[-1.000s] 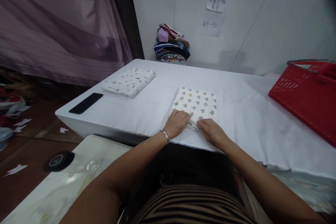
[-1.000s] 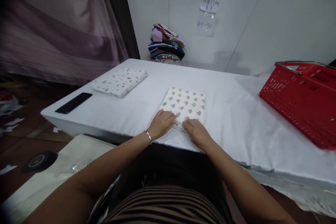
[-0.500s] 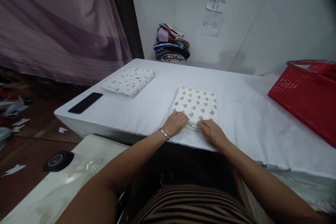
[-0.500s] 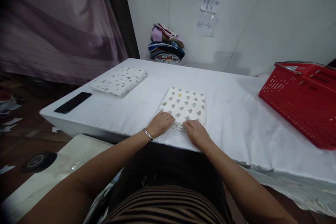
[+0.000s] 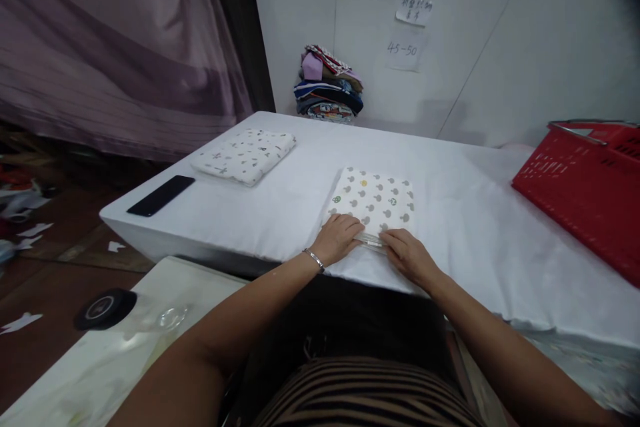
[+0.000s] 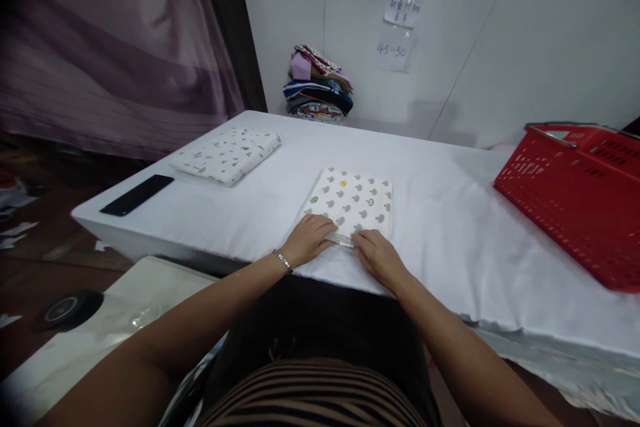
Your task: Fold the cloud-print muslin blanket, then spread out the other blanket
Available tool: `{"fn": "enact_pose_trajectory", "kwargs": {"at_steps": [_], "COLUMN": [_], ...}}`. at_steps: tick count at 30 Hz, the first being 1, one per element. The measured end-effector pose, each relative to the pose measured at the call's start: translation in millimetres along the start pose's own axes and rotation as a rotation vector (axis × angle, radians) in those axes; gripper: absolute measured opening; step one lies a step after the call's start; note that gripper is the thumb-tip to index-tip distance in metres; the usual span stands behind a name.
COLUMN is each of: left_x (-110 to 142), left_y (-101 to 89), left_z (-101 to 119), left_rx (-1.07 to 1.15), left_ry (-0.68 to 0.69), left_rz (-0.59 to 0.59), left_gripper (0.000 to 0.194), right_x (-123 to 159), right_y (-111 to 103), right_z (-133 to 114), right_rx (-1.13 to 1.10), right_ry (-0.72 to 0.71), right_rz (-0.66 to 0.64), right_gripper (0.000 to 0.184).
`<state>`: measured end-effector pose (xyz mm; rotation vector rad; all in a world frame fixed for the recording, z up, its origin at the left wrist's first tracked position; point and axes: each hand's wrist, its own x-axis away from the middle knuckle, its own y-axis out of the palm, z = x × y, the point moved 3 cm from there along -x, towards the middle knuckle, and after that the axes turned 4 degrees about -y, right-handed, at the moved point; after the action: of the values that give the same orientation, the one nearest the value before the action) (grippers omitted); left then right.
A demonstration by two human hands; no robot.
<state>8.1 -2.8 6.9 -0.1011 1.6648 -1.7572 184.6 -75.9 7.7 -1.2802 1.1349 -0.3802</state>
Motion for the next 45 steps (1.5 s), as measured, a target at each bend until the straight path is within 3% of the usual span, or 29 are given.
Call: {"fn": "enact_pose_trajectory", "kwargs": {"at_steps": [10, 19, 25, 35, 38, 42, 45], "left_x": [-2, -2, 2, 17, 17, 11, -1], "left_y": [3.0, -4.1, 2.8, -13.2, -13.4, -25.1, -33.6], "left_z": [-2, -5, -7, -21, -24, -17, -2], "left_rx": [-0.144, -0.211, -0.209, -0.211, -0.2, -0.061, 0.057], "left_ry": [0.09, 0.166, 0.216, 0.045, -0.017, -0.098, -0.116], "left_rz": [0.02, 0.068, 0.101, 0.136, 0.1, -0.014, 0.012], "left_gripper": [0.017, 0.018, 0.015, 0.021, 0.019, 0.015, 0.03], "right_x": [0, -1, -1, 0, 0, 0, -1], "right_y": [4, 5, 5, 9, 9, 10, 14], "right_z": [-11, -7, -11, -12, -13, -15, -14], "right_rx": [0.135, 0.137, 0.113, 0.083, 0.083, 0.064, 0.057], "right_ry": [-0.047, -0.081, -0.125, -0.086, -0.07, -0.05, -0.044], "right_rz": [-0.028, 0.077, 0.141, 0.125, 0.139, 0.158, 0.172], "right_gripper": [0.032, 0.031, 0.029, 0.03, 0.029, 0.029, 0.029]}}
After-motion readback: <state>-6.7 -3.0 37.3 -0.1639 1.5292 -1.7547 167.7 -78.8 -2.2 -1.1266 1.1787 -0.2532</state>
